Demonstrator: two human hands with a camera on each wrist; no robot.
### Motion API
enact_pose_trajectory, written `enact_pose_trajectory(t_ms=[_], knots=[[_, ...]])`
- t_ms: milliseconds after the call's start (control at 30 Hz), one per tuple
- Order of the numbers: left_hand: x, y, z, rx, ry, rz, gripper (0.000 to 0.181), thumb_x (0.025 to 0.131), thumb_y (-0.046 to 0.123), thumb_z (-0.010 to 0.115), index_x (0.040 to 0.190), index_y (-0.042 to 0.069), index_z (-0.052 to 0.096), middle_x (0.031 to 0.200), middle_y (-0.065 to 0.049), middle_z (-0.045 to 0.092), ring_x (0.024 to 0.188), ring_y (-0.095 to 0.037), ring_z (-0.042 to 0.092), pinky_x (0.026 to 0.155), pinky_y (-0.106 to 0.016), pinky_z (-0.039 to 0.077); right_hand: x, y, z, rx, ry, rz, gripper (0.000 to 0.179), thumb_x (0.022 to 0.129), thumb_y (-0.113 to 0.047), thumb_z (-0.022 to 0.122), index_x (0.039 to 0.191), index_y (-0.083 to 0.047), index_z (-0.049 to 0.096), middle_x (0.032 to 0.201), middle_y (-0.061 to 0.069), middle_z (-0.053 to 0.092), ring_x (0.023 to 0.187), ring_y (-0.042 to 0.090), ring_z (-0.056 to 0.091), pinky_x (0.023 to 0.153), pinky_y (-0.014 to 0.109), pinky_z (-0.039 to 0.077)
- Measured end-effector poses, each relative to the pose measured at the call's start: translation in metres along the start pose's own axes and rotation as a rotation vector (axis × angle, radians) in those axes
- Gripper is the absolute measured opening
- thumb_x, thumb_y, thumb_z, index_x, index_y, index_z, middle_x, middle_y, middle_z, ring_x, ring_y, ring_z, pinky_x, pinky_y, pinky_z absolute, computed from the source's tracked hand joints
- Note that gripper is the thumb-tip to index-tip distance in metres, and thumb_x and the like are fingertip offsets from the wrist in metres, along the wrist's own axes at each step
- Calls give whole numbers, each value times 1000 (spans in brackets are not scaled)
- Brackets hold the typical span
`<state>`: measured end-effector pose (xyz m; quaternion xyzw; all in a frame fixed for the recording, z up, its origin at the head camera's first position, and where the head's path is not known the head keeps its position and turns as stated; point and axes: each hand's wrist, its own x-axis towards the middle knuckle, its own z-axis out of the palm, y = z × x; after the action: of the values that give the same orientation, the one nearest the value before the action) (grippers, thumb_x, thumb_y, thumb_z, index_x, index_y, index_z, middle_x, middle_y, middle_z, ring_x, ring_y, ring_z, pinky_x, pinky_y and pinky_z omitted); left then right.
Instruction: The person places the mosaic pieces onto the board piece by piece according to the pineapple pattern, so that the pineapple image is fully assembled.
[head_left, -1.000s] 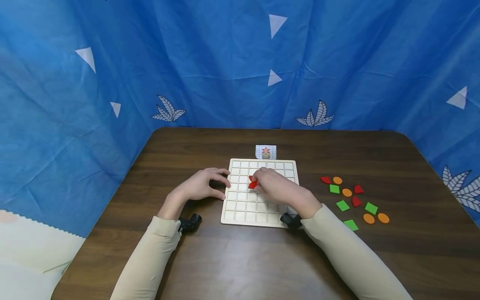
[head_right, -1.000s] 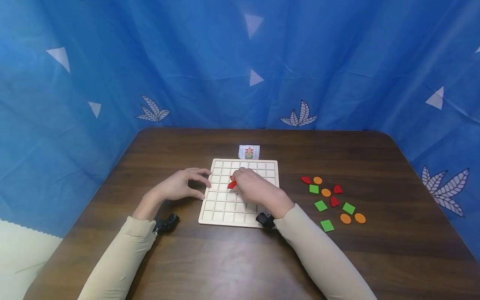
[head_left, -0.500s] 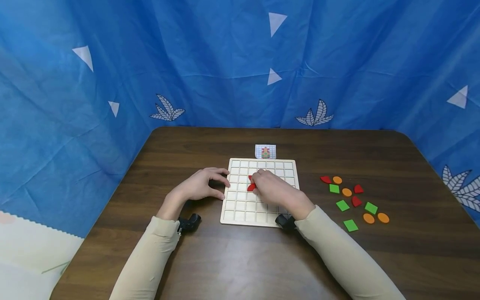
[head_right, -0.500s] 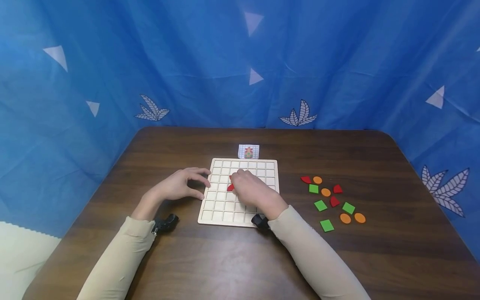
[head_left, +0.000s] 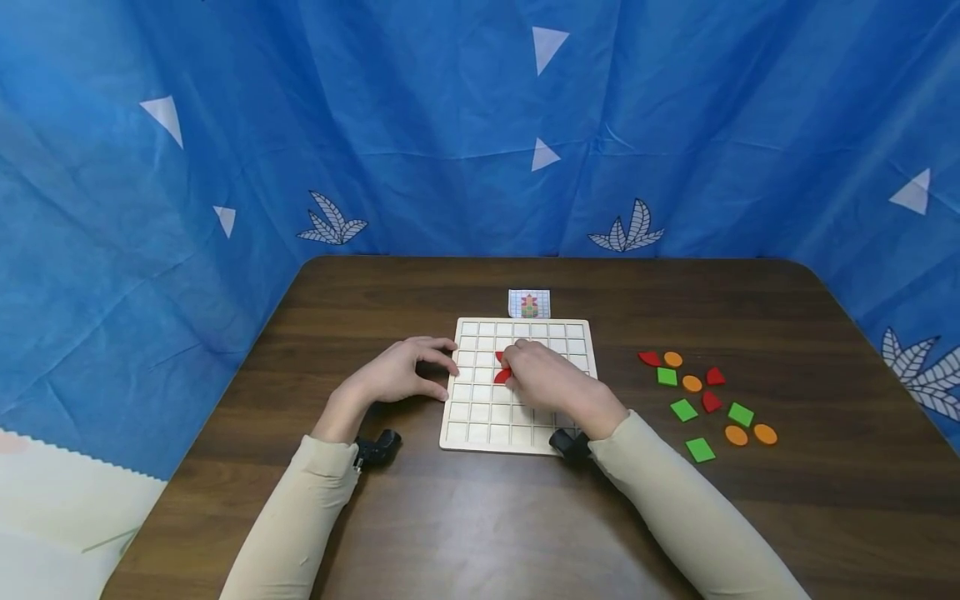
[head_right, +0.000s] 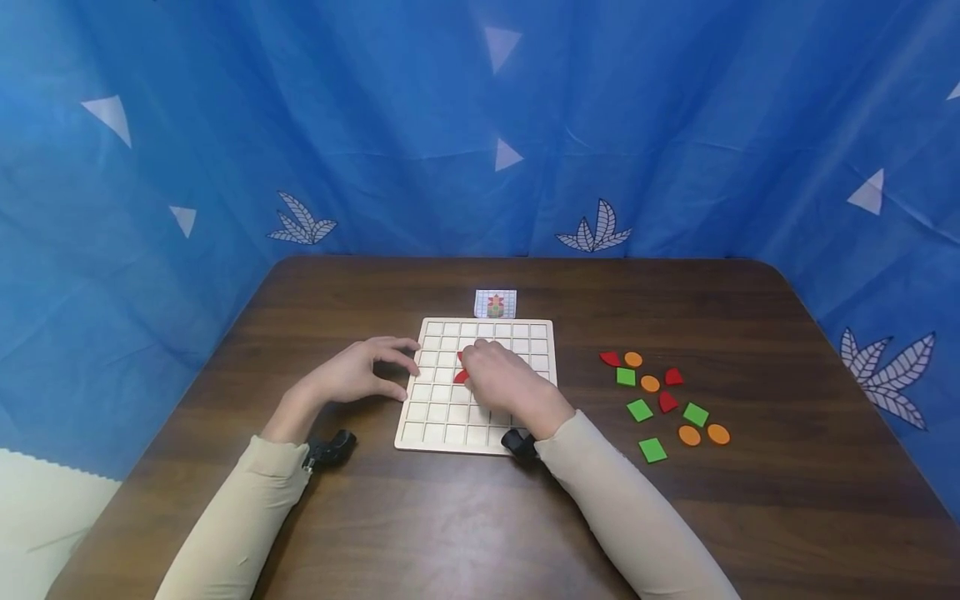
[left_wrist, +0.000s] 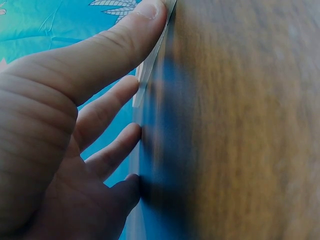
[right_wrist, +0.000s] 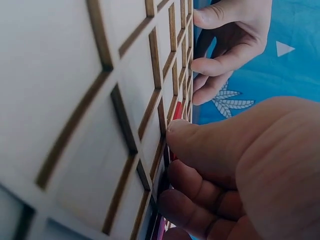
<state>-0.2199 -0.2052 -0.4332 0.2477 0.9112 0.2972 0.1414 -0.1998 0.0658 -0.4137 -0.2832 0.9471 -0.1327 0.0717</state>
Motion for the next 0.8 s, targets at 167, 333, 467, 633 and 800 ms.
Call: enact_pose_trajectory(t_ms=[167, 333, 467, 633, 800], knots=[[0, 0, 0, -4, -2, 1, 32, 82, 32, 88, 113, 30, 79, 154, 0, 54, 150, -29, 39, 122, -53, 35, 0, 1, 0, 6, 1, -6, 14, 94, -11, 72, 106, -4, 70, 94, 6, 64, 84, 20, 55, 80, 33, 51], [0, -1, 2, -2, -4, -5, 32, 82, 33, 88, 113, 30, 79, 155, 0, 53, 150, -29, 38, 122, -53, 35, -6, 5, 0, 47, -5, -11, 21, 95, -10, 68, 115, -3, 70, 103, 6, 67, 89, 19, 56, 84, 33, 53], [1, 0, 1, 1, -2, -6, 32, 82, 33, 88, 113, 31, 79, 155, 0, 53, 151, -29, 38, 122, -54, 35, -13, 10, -2, 74, 8, -23, 29, 97, -11, 66, 125, -4, 68, 113, 6, 68, 94, 18, 58, 90, 35, 53], [0, 1, 0, -1, -1, -10, 32, 82, 33, 88, 113, 31, 79, 155, 0, 53, 151, -30, 37, 122, -55, 34, -23, 18, -4, 105, -10, -13, 34, 97, -17, 69, 130, -9, 66, 105, 0, 67, 92, 17, 56, 87, 35, 52], [-1, 2, -1, -9, 0, -16, 32, 82, 32, 88, 112, 31, 79, 155, 0, 53, 151, -30, 37, 122, -56, 33, -35, 25, -8, 133, -16, 10, 37, 97, -18, 71, 132, -10, 66, 97, -3, 65, 89, 16, 55, 80, 32, 51]])
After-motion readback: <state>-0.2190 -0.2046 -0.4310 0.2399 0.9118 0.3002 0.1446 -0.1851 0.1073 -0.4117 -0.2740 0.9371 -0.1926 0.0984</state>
